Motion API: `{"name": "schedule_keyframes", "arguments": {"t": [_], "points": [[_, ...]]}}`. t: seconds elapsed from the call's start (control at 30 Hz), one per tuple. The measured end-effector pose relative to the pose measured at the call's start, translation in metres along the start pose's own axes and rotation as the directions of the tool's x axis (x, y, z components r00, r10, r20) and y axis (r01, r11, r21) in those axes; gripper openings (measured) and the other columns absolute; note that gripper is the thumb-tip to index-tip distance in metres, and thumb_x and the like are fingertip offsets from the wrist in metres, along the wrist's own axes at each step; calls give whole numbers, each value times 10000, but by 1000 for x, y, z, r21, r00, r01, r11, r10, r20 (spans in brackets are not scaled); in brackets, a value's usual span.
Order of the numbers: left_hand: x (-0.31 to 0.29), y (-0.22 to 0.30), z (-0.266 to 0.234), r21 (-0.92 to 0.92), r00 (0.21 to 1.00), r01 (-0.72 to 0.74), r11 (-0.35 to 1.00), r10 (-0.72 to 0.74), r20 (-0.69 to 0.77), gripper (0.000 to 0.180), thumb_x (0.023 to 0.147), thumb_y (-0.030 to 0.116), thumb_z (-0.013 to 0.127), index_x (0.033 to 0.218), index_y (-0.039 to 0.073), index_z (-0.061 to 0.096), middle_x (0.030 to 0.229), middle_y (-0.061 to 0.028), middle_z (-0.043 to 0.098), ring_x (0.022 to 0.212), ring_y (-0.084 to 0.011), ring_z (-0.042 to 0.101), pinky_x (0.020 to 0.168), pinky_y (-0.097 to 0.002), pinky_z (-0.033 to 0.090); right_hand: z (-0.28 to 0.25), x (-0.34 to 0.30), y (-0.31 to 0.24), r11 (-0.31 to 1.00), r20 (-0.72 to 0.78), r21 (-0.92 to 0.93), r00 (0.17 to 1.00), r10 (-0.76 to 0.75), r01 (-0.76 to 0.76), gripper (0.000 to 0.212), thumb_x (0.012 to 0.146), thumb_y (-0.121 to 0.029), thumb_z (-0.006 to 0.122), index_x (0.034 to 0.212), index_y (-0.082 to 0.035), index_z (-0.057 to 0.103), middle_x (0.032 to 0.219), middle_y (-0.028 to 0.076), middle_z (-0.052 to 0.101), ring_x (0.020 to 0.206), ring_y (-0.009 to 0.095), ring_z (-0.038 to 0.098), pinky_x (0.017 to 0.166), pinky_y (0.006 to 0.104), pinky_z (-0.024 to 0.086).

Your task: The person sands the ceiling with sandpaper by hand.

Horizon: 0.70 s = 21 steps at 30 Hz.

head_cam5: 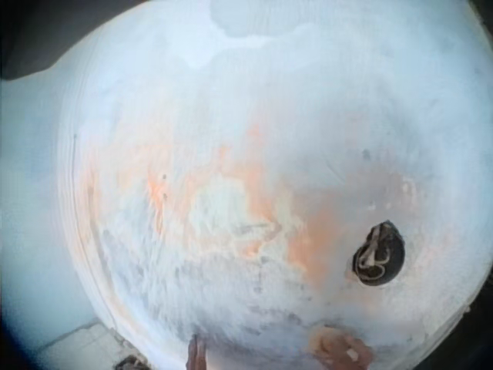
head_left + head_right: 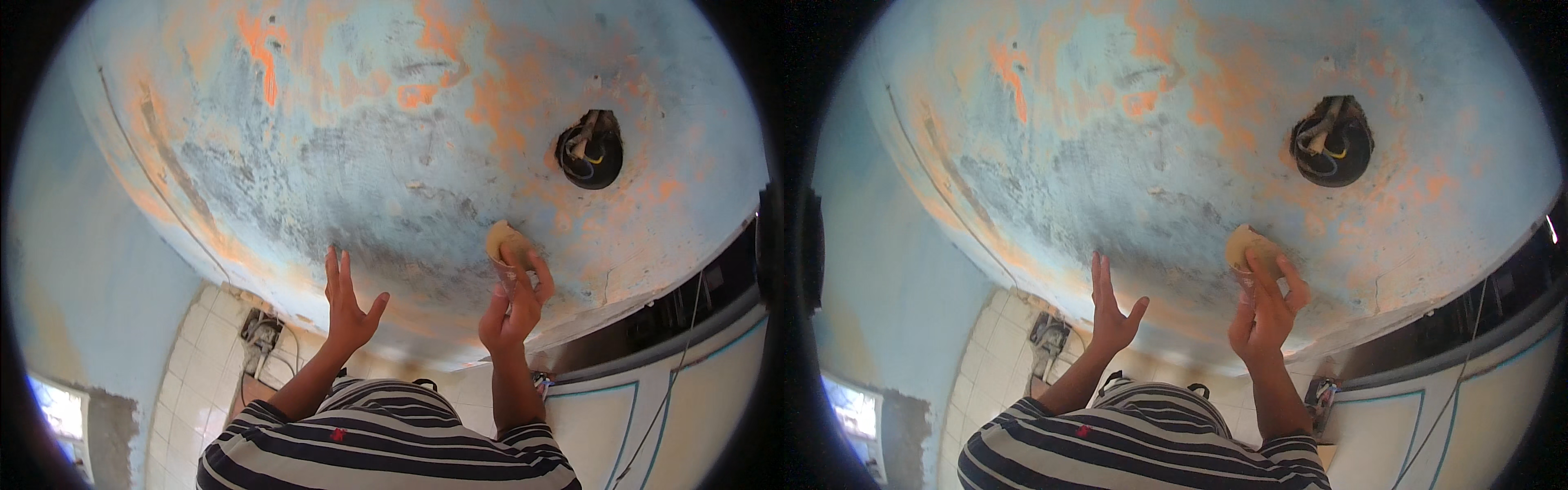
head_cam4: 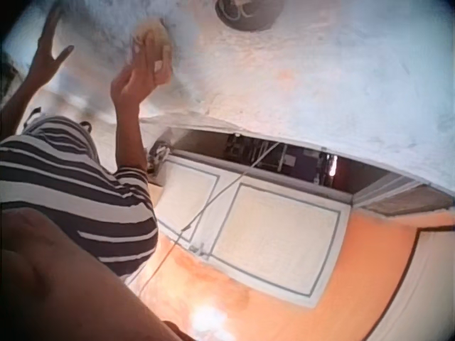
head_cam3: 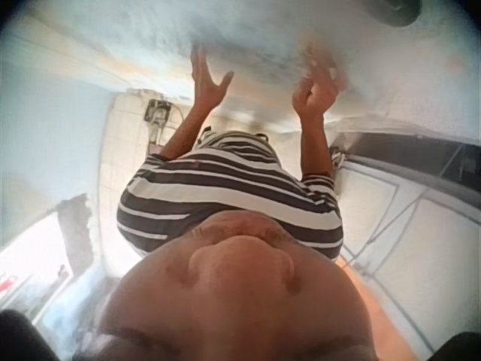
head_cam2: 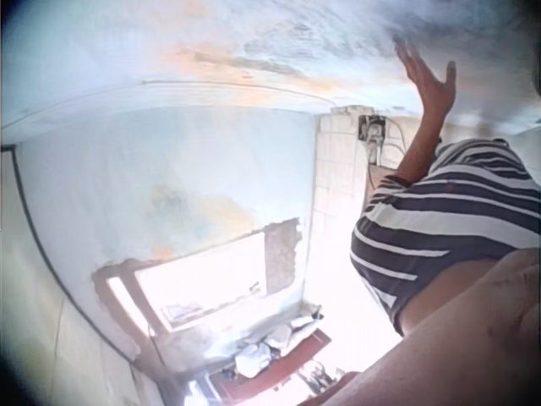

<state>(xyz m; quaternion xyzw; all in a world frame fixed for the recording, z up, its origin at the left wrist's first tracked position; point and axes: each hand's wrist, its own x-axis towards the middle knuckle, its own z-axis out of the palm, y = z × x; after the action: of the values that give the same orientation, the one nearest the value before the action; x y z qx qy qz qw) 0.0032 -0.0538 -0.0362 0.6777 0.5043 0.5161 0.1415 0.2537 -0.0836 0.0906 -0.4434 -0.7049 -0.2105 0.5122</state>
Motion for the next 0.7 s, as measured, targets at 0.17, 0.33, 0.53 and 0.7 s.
{"name": "schedule_keyframes", "arguments": {"t": [0.17,0.33,0.53,0.7], "points": [[-31,28,13,47,993,121,991,-120,-20,1021,879,231,791,1640,29,140,1697,-304,58,1570,-492,85,1202,-610,184,-9,5,29,990,-7,76,993,-115,116,240,995,-93,576,1159,-50,746,1270,98,741,1205,316,554,1081,422,329],[-70,36,24,99,972,227,969,-219,-88,1024,871,231,800,1637,26,153,1696,-300,77,1568,-488,104,1195,-616,202,2,15,43,916,21,347,975,-220,200,216,964,-55,603,1139,-37,729,1231,117,748,1132,350,642,979,428,480],[-96,37,6,120,943,315,941,-296,-152,1017,866,230,805,1639,43,170,1692,-291,117,1554,-496,156,1193,-617,218,5,43,27,807,83,495,907,-413,322,202,897,8,670,1095,-11,706,1199,145,748,1084,351,717,865,415,579],[-88,33,-14,146,947,302,942,-279,-161,1002,865,235,807,1634,40,194,1677,-310,140,1543,-493,192,1185,-609,239,13,60,22,789,37,501,902,-430,355,145,902,-7,690,1046,-5,702,1183,157,748,1077,360,718,879,432,581]]}}
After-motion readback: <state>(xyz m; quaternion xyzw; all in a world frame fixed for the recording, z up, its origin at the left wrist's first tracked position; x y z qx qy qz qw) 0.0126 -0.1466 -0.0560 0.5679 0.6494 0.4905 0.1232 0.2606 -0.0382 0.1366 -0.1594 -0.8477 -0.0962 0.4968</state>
